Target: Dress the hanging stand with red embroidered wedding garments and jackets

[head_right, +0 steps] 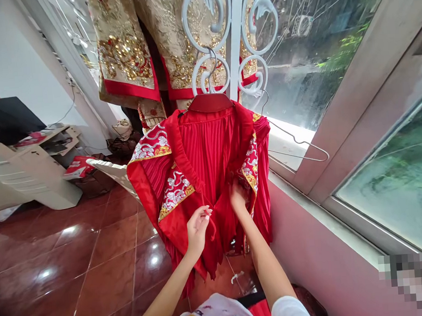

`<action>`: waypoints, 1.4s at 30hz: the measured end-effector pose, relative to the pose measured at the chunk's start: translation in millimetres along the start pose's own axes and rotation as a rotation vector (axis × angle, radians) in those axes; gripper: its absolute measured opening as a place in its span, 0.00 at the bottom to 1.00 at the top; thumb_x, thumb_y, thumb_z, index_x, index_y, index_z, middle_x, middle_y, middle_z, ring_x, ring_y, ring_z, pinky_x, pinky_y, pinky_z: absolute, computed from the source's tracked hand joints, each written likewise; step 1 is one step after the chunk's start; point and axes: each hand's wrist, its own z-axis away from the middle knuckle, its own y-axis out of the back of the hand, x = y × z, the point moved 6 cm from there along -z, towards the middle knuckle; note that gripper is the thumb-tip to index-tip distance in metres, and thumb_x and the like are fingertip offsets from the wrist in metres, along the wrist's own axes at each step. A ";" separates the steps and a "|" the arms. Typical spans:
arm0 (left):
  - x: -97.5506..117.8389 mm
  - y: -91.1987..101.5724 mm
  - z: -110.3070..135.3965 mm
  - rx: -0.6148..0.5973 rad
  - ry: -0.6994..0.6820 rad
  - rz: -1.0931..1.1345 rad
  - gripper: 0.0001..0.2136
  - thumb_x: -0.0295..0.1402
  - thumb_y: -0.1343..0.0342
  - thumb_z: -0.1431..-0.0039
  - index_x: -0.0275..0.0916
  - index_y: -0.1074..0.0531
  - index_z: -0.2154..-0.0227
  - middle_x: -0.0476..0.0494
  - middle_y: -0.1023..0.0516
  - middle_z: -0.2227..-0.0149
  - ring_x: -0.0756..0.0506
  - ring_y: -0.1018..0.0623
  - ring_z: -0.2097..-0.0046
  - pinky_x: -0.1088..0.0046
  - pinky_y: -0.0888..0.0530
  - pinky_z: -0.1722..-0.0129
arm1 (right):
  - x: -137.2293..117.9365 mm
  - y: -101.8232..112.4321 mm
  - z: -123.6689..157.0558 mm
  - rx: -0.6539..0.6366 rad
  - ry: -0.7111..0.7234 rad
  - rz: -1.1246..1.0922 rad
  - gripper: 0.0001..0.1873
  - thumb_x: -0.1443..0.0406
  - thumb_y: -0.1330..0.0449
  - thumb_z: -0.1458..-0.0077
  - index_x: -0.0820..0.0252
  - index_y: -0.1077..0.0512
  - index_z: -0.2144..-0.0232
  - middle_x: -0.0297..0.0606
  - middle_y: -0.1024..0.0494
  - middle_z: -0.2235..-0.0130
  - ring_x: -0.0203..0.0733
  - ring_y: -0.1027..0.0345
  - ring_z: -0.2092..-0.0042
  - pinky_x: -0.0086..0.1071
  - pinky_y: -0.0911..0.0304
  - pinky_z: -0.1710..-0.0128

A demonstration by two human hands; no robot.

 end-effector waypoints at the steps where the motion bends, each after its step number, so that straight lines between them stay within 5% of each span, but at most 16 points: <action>1: -4.0 -0.2 1.7 0.029 0.107 0.148 0.10 0.34 0.44 0.46 0.37 0.27 0.62 0.43 0.24 0.65 0.47 0.25 0.63 0.71 0.29 0.60 | 0.7 -0.5 0.1 -0.029 -0.012 -0.044 0.16 0.59 0.50 0.44 0.68 0.32 0.61 0.53 0.26 0.66 0.54 0.32 0.60 0.42 0.41 0.60; 5: -15.2 -4.0 9.8 0.100 0.373 0.515 0.09 0.33 0.39 0.52 0.35 0.28 0.68 0.48 0.25 0.73 0.53 0.28 0.73 0.79 0.32 0.73 | -3.8 -4.3 23.0 -0.210 -0.028 -0.257 0.17 0.55 0.51 0.45 0.63 0.33 0.71 0.46 0.25 0.72 0.46 0.29 0.68 0.35 0.36 0.68; 10: -39.3 -12.8 35.9 0.082 0.757 0.818 0.06 0.21 0.40 0.55 0.33 0.30 0.73 0.47 0.24 0.73 0.54 0.26 0.74 0.80 0.28 0.70 | -24.8 -4.7 86.3 -0.458 -0.035 -0.629 0.22 0.49 0.46 0.50 0.63 0.30 0.73 0.42 0.24 0.73 0.42 0.28 0.70 0.33 0.33 0.69; 13: -44.7 -17.6 51.7 0.056 0.931 0.901 0.05 0.17 0.46 0.50 0.32 0.30 0.73 0.47 0.26 0.75 0.55 0.27 0.76 0.82 0.28 0.74 | -38.8 5.5 111.6 -0.490 -0.037 -0.850 0.18 0.53 0.38 0.56 0.63 0.28 0.74 0.40 0.24 0.74 0.40 0.29 0.69 0.32 0.33 0.67; 17: -39.1 -23.5 59.6 0.010 1.062 0.832 0.05 0.17 0.48 0.50 0.30 0.31 0.74 0.46 0.27 0.76 0.56 0.27 0.77 0.85 0.29 0.76 | -48.8 17.4 127.3 -0.549 -0.061 -0.878 0.15 0.58 0.32 0.61 0.63 0.28 0.74 0.34 0.27 0.78 0.33 0.36 0.79 0.26 0.39 0.80; 19: -31.3 -24.2 56.0 -0.072 1.008 0.709 0.06 0.18 0.45 0.52 0.32 0.29 0.71 0.46 0.26 0.74 0.52 0.25 0.73 0.81 0.28 0.75 | -49.5 22.2 130.2 -0.558 -0.080 -0.889 0.15 0.58 0.32 0.61 0.63 0.29 0.76 0.33 0.29 0.81 0.32 0.39 0.81 0.25 0.42 0.82; 23: -6.4 -5.5 39.3 -0.101 0.681 0.403 0.14 0.30 0.41 0.50 0.40 0.28 0.58 0.45 0.24 0.63 0.47 0.24 0.62 0.71 0.24 0.68 | -46.8 30.0 130.5 -0.493 -0.049 -0.948 0.13 0.59 0.34 0.58 0.63 0.30 0.78 0.35 0.26 0.77 0.35 0.34 0.74 0.28 0.37 0.71; 27: 31.1 16.1 21.3 -0.081 0.358 0.031 0.13 0.40 0.47 0.44 0.36 0.24 0.66 0.40 0.24 0.63 0.48 0.26 0.67 0.68 0.24 0.66 | -43.1 28.5 131.6 -0.421 -0.023 -0.881 0.13 0.59 0.35 0.56 0.62 0.31 0.79 0.35 0.27 0.77 0.35 0.35 0.73 0.28 0.39 0.70; 30: 65.6 5.8 8.1 -0.187 0.009 -0.324 0.12 0.37 0.49 0.42 0.37 0.22 0.69 0.40 0.24 0.64 0.46 0.26 0.64 0.67 0.26 0.62 | -50.1 24.8 137.3 -0.429 0.027 -0.850 0.13 0.59 0.36 0.56 0.62 0.33 0.80 0.33 0.30 0.78 0.34 0.38 0.75 0.28 0.42 0.72; 33: 82.4 -6.4 -1.2 -0.121 -0.220 -0.671 0.08 0.32 0.46 0.44 0.42 0.21 0.65 0.44 0.28 0.69 0.46 0.27 0.64 0.67 0.27 0.61 | -57.9 24.4 144.7 -0.425 0.063 -0.859 0.13 0.59 0.37 0.56 0.62 0.35 0.81 0.31 0.33 0.80 0.32 0.42 0.76 0.27 0.44 0.75; 35: 79.0 -6.5 -6.2 -0.017 -0.208 -0.738 0.08 0.33 0.44 0.46 0.42 0.22 0.64 0.44 0.31 0.69 0.48 0.29 0.68 0.71 0.27 0.68 | -59.3 24.2 148.8 -0.421 0.058 -0.844 0.13 0.60 0.37 0.56 0.62 0.35 0.81 0.31 0.33 0.80 0.32 0.42 0.76 0.27 0.44 0.74; 38: 63.7 2.3 -7.2 0.120 -0.110 -0.543 0.12 0.34 0.44 0.46 0.40 0.24 0.59 0.40 0.30 0.61 0.50 0.28 0.70 0.75 0.27 0.76 | -59.1 20.9 152.9 -0.449 0.050 -0.804 0.11 0.61 0.38 0.55 0.62 0.34 0.80 0.33 0.31 0.78 0.34 0.39 0.74 0.28 0.42 0.72; 42: 47.2 9.4 -0.6 0.164 0.001 -0.213 0.10 0.32 0.44 0.47 0.39 0.24 0.62 0.38 0.25 0.57 0.45 0.24 0.63 0.70 0.24 0.66 | -61.1 16.2 152.9 -0.488 0.064 -0.814 0.11 0.62 0.39 0.54 0.61 0.35 0.80 0.33 0.31 0.78 0.35 0.39 0.74 0.28 0.42 0.71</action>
